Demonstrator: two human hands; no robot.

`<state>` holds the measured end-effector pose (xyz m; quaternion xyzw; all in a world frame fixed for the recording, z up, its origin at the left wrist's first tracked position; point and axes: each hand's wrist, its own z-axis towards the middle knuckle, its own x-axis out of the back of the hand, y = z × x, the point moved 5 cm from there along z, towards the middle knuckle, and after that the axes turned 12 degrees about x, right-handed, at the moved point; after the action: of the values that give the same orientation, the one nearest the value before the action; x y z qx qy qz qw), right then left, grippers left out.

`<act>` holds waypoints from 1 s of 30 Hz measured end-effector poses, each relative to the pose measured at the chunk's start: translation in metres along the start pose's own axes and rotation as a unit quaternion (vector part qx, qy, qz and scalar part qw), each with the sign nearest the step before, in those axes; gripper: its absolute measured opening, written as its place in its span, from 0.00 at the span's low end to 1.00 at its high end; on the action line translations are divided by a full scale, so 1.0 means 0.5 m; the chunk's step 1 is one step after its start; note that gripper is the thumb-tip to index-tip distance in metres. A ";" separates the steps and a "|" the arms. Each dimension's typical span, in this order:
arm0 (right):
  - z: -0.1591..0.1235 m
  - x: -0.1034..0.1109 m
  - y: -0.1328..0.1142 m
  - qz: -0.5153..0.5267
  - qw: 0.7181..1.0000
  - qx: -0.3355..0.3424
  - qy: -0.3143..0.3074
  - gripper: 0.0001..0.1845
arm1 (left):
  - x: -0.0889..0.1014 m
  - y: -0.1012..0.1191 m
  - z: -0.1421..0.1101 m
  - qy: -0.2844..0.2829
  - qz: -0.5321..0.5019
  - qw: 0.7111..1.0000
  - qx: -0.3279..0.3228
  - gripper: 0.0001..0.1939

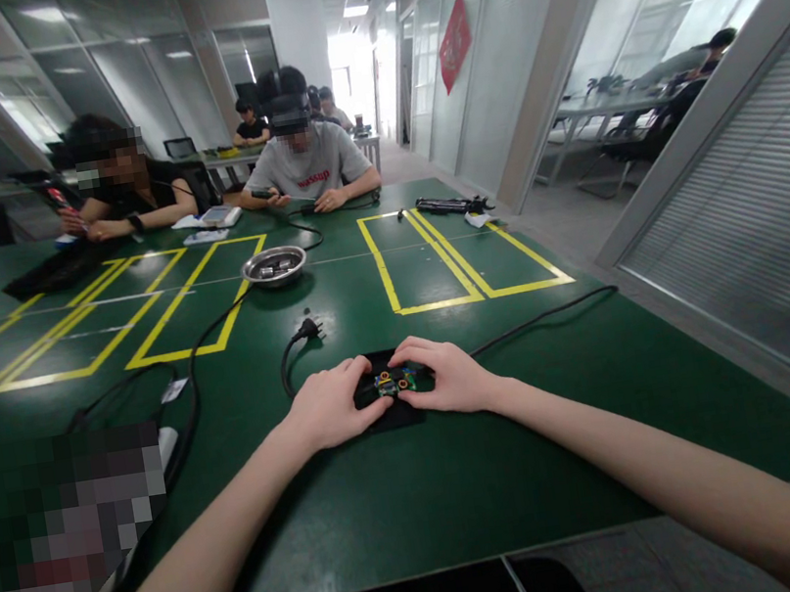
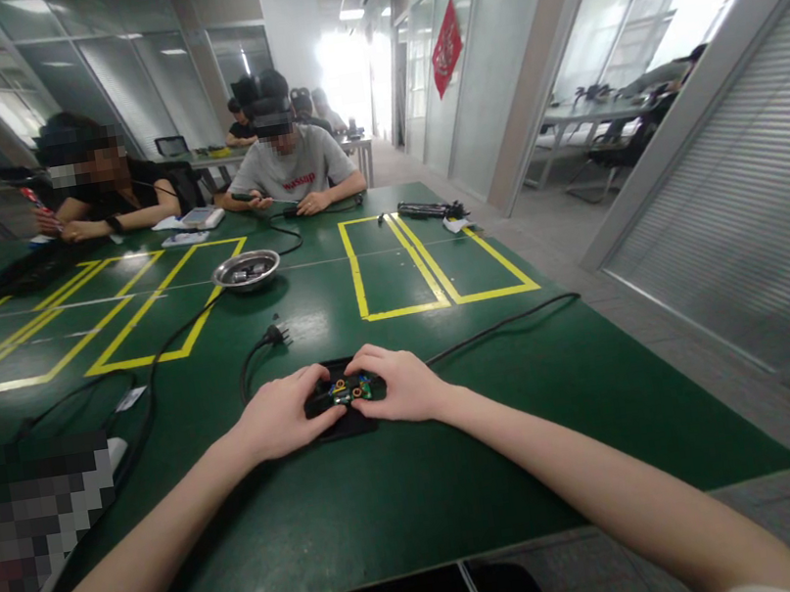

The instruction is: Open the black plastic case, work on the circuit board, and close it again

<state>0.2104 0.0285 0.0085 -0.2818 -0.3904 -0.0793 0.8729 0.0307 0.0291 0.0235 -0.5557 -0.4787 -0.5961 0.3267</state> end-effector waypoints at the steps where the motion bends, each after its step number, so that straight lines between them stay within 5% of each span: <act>1: 0.000 0.000 0.000 0.000 1.000 0.002 0.000 0.16 | -0.001 -0.002 0.001 0.000 -0.005 1.000 -0.009 0.18; 13: 0.001 0.005 -0.004 -0.001 1.000 0.005 -0.004 0.20 | 0.004 -0.022 0.009 0.046 -0.035 0.994 -0.089 0.10; 21: 0.000 0.037 0.023 -0.083 0.996 -0.009 -0.004 0.08 | 0.013 -0.028 0.014 0.046 -0.043 0.993 -0.101 0.09; 25: -0.003 0.058 0.051 -0.142 0.987 -0.038 -0.059 0.23 | 0.028 -0.033 0.012 0.050 -0.054 0.993 -0.093 0.13; 30: -0.008 0.070 0.043 -0.092 0.991 0.002 -0.097 0.24 | 0.033 -0.026 0.004 0.032 -0.075 0.990 -0.114 0.09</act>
<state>0.2444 0.0472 0.0225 -0.2495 -0.4974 -0.1305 0.8205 0.0164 0.0374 0.0367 -0.5321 -0.4376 -0.6871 0.2309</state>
